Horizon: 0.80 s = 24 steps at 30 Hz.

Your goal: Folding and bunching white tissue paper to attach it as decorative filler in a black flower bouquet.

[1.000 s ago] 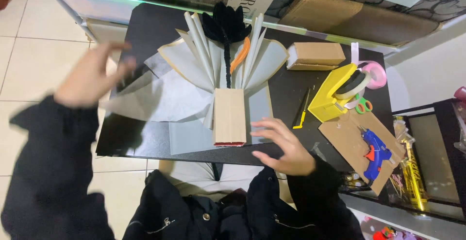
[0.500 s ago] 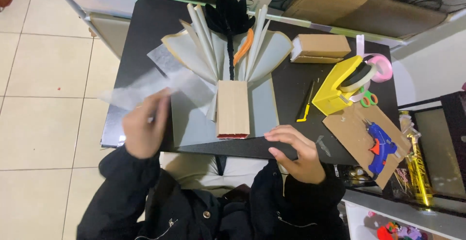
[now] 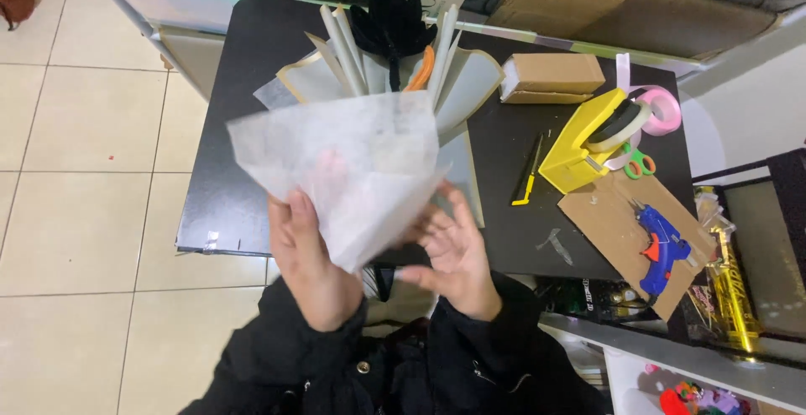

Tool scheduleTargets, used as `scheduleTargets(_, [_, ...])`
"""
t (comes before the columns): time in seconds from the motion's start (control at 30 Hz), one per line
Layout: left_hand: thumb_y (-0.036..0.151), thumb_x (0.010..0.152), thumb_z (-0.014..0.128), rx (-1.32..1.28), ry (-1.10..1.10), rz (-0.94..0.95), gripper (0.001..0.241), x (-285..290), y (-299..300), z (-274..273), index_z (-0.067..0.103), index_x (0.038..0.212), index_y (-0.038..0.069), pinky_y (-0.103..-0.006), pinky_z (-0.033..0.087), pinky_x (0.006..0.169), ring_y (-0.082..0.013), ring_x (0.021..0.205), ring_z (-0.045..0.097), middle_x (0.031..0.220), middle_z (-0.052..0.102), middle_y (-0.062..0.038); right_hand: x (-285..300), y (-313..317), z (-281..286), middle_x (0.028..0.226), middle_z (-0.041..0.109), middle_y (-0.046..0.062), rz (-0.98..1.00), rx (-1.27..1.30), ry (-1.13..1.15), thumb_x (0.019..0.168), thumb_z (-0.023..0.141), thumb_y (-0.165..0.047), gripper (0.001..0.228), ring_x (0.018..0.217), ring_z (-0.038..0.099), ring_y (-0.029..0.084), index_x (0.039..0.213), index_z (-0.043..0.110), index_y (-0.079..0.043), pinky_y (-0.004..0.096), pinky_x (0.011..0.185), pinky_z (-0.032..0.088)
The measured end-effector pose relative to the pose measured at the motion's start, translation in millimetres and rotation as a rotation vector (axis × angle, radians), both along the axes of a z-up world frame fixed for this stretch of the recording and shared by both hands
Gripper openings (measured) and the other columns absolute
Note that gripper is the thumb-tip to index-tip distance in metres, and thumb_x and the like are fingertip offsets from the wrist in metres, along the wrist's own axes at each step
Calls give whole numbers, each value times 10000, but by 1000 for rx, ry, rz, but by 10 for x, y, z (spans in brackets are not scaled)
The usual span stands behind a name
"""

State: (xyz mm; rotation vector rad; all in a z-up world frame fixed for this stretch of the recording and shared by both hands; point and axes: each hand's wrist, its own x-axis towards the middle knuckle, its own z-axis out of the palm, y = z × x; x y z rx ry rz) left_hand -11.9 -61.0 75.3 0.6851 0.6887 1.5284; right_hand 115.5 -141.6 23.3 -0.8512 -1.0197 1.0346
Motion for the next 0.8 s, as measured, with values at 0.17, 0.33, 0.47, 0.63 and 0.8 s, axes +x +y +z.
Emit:
scheduleTargets(0.17, [215,1077,447,47,-132,103,441,-12,-112,-397,417,1463,3,-522,595,976,-337,1177,671,1286,650,-273,171,55,299,875,775,178,-228,-259,157,737,823,87,221,829,686,174,938,734,96,368,726,619])
scheduleTargets(0.33, [114,905,743,-26,10,-218,255,55,-219,-1091,566,1051,5,-304,543,752,-144,859,610,895,654,-106,786,98,66,913,705,104,-204,-214,-135,798,823,18,126,828,663,140,805,698,14,310,770,593])
scheduleTargets(0.47, [-5,976,652,29,25,-312,102,271,-120,-856,626,903,-71,-522,650,797,-173,801,677,756,658,-132,868,238,257,1207,560,49,-487,7,-246,1008,656,-163,245,1186,563,168,1236,580,-115,314,1088,463])
scheduleTargets(0.63, [-42,1015,587,112,-62,-229,52,576,-58,-977,636,1023,-30,-417,652,803,-161,832,706,874,698,-116,565,104,-106,1518,492,86,-277,125,167,1033,550,-413,634,1428,449,222,1561,359,-119,404,1218,358])
scheduleTargets(0.8, [-47,1035,562,86,-155,-208,110,764,-102,-1057,622,954,-4,-329,634,725,-87,783,615,822,588,-17,219,108,-96,1582,461,99,133,310,372,960,412,-739,846,1455,402,254,1562,401,-144,465,1256,297])
